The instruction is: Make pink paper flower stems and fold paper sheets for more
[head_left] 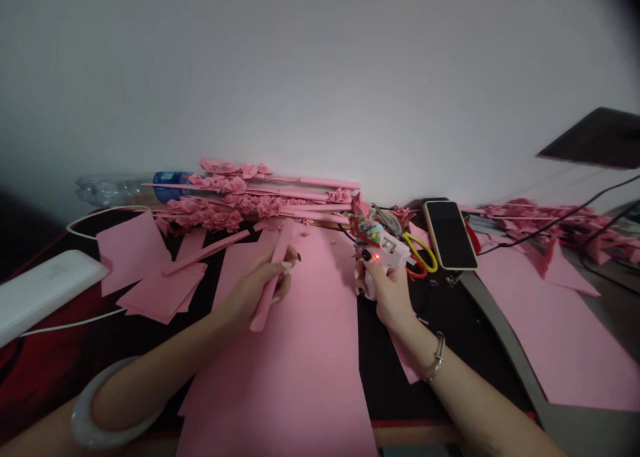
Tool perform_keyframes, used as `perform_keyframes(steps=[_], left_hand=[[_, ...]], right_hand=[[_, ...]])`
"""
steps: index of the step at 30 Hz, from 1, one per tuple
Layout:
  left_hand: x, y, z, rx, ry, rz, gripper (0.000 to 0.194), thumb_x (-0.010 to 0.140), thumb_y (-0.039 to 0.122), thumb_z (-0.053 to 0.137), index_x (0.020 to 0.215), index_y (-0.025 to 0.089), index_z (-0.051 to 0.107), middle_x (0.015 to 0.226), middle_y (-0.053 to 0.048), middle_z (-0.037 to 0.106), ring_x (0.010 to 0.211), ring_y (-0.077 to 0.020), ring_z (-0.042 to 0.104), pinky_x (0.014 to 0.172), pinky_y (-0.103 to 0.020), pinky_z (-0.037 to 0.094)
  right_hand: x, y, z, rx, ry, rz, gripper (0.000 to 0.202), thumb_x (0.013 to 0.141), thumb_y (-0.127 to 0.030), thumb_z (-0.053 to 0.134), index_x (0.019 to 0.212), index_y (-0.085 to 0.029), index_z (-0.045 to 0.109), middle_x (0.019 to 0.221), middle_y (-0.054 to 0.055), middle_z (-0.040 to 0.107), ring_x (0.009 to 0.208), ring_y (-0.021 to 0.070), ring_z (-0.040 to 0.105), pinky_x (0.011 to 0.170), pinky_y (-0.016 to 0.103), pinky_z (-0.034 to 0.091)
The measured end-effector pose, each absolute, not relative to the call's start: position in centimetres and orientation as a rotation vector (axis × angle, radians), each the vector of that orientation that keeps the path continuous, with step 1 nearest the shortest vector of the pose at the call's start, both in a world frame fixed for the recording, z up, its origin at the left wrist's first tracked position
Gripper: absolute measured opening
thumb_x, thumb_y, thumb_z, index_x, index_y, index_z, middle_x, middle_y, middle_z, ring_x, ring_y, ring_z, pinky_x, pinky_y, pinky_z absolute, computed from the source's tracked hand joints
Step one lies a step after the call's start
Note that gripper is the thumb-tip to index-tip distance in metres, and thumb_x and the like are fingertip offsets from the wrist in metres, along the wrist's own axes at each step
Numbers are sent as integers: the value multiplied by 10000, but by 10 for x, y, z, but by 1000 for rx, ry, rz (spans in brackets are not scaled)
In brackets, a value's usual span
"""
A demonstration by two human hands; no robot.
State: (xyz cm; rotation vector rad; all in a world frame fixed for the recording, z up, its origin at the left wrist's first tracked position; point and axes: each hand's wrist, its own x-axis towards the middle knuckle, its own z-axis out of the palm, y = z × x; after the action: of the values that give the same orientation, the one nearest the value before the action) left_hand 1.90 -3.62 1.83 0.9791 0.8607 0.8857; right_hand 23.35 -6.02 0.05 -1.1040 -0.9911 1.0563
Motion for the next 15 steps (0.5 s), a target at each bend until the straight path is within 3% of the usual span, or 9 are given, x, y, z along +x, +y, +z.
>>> perform_keyframes(steps=[4,8,12,15], left_hand=[[21,-35,15,973,932,935,167,748,326,550,819,191,481,548,81,377,413,-58,300,402,-204,208],[20,-37,10,1092,1044,973,186,815,368,507,735,209,455,522,68,373,446,-91,321,431,-222,257],[14,-41,9,1387,1196,1148,289,901,400,486,679,216,472,749,2,451,708,-161,476,640,-287,412],[10,-40,9,1583,1254,1283,347,925,428,455,655,218,518,939,-45,471,977,-230,461,853,-353,412]], right_hand=[[233,-60,0,-1116,-996,1061,250,823,-408,657,762,-184,565,546,-47,522,382,59,387,333,186,283],[233,-61,1,-1121,-991,1056,239,818,-400,657,763,-181,580,550,-44,524,386,62,390,334,186,285],[232,-61,2,-1131,-1001,1050,236,813,-404,655,775,-179,595,546,-42,526,382,66,395,329,186,280],[232,-60,3,-1152,-1004,1044,251,803,-420,656,775,-177,600,542,-37,531,383,68,398,323,184,272]])
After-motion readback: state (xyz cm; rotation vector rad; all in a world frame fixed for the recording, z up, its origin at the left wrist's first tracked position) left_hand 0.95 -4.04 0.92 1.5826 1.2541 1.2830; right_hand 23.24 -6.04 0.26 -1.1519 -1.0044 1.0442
